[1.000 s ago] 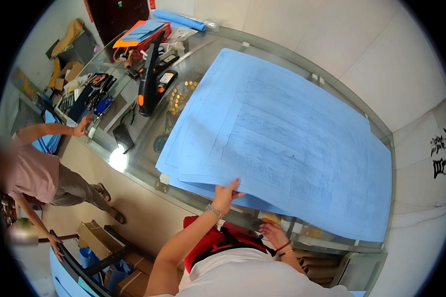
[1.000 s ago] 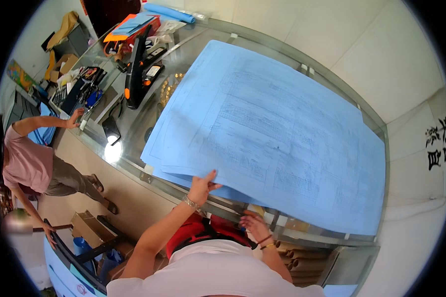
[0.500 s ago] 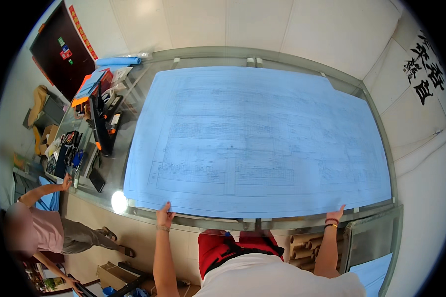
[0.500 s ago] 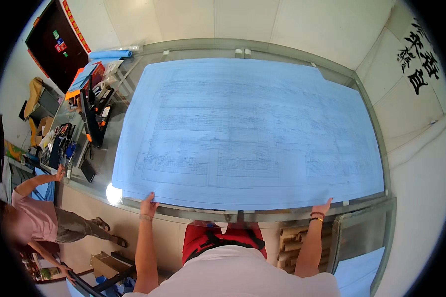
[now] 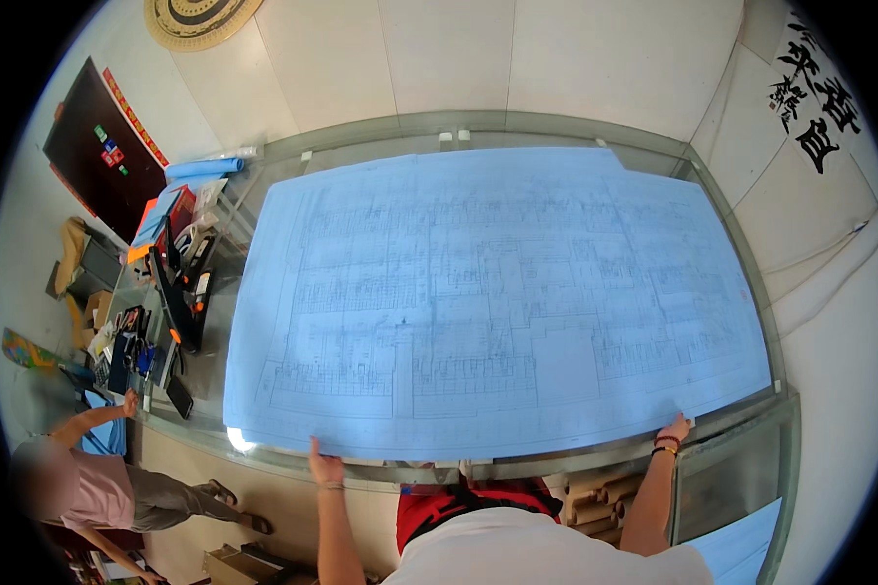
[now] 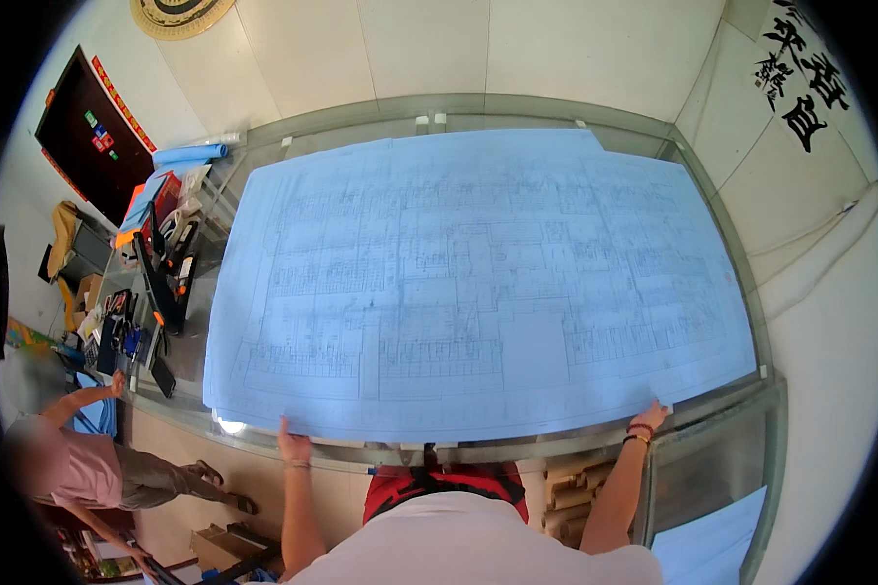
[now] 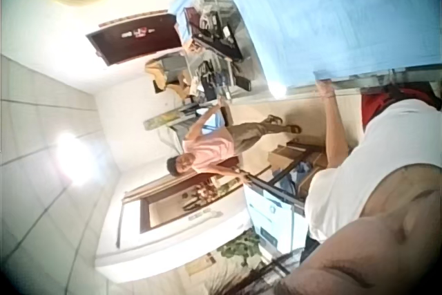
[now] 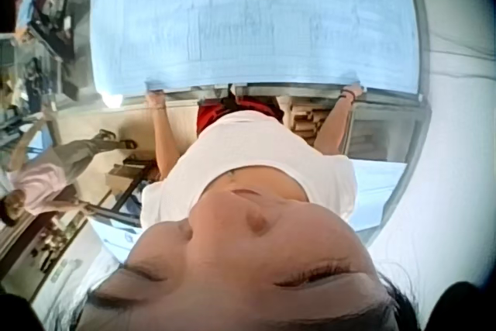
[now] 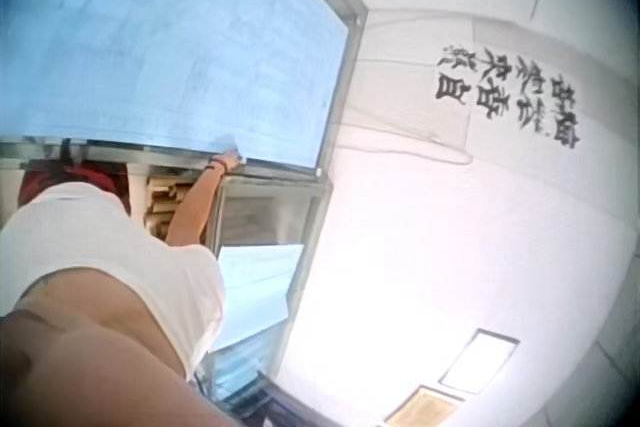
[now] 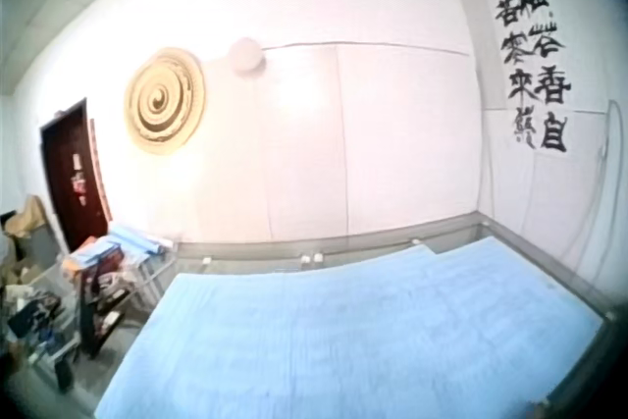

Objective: The person organizes several large blue paper prints on a glass table by hand, flipping through them, aligning the edges, and smoothing the sheets.

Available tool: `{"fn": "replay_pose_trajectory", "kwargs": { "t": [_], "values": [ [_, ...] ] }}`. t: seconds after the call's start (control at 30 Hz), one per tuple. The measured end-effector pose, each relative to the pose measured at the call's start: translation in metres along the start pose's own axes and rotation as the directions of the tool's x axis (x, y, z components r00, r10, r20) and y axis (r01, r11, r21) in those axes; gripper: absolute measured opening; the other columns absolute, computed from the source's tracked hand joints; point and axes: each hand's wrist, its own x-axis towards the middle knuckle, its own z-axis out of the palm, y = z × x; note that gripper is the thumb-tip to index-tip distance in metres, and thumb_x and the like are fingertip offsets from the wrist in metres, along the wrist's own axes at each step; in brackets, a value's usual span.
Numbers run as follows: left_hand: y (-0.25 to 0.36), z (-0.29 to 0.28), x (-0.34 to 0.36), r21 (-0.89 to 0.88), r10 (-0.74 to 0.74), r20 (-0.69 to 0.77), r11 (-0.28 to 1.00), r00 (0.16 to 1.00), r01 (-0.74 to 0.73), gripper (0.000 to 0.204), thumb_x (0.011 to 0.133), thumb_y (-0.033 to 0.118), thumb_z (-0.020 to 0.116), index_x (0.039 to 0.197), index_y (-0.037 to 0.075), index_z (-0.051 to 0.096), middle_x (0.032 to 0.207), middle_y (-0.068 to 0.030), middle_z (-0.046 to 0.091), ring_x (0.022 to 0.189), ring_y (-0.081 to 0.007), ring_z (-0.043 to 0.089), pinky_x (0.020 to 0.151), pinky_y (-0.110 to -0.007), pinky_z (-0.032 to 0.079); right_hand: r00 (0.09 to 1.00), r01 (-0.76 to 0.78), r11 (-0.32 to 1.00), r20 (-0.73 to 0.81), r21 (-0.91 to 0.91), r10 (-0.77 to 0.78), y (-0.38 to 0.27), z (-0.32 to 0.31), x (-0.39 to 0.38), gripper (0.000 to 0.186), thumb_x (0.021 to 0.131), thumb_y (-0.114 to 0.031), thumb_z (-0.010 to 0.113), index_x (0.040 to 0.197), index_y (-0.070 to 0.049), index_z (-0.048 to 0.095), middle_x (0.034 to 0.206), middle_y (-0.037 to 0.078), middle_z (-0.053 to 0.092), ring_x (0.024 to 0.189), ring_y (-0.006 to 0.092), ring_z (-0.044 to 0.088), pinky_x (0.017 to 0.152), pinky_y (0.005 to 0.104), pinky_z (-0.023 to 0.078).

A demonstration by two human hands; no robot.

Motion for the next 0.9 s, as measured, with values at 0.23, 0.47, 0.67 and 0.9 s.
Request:
{"fn": "replay_pose_trajectory", "kwargs": {
  "t": [0.23,0.47,0.67,0.9],
  "values": [
    [-0.071,0.084,-0.032,0.450,0.517,-0.042,0.774,0.855,-0.446,0.027,0.095,0.012,0.057,0.116,-0.004,0.053,0.105,-0.0083,0.063,0.088,-0.0149,0.057,0.079,-0.030,0.049,0.858,-0.449,0.616,0.504,0.647,0.097,0.041,-0.008,0.094,0.042,0.097,-0.011,0.043,0.138,-0.005,0.041,0.113,0.018,0.058,0.095,0.0312,0.057,0.083,0.0410,0.048],
    [-0.051,0.084,-0.073,0.734,0.629,0.238,0.383,0.740,-0.561,0.026,0.096,0.014,0.056,0.110,-0.008,0.053,0.102,-0.0103,0.061,0.087,-0.0146,0.053,0.079,-0.031,0.046,0.993,0.107,0.992,-0.050,0.069,-0.103,0.010,0.003,0.033,0.046,0.100,-0.013,0.034,0.146,-0.008,0.032,0.123,0.017,0.055,0.103,0.0289,0.054,0.090,0.0376,0.044],
    [-0.097,0.049,-0.040,0.580,0.480,-0.294,0.777,0.827,-0.245,0.039,0.089,0.027,0.067,0.104,-0.007,0.053,0.102,-0.0117,0.060,0.087,-0.0175,0.055,0.077,-0.035,0.047,0.972,0.176,0.977,-0.136,-0.123,-0.193,0.003,0.017,0.005,0.050,0.097,-0.011,0.042,0.146,-0.008,0.032,0.135,0.024,0.048,0.113,0.0351,0.053,0.096,0.0432,0.044],
    [-0.100,0.020,-0.028,0.528,0.346,-0.299,0.836,0.889,-0.148,0.031,0.088,0.023,0.067,0.102,-0.001,0.053,0.096,-0.0076,0.059,0.081,-0.0143,0.054,0.066,-0.033,0.044,0.944,0.253,0.866,-0.086,-0.430,-0.319,0.015,0.001,0.036,0.051,0.096,-0.016,0.049,0.143,-0.001,0.035,0.138,0.020,0.047,0.114,0.0294,0.053,0.097,0.0383,0.043]
  ]
}}
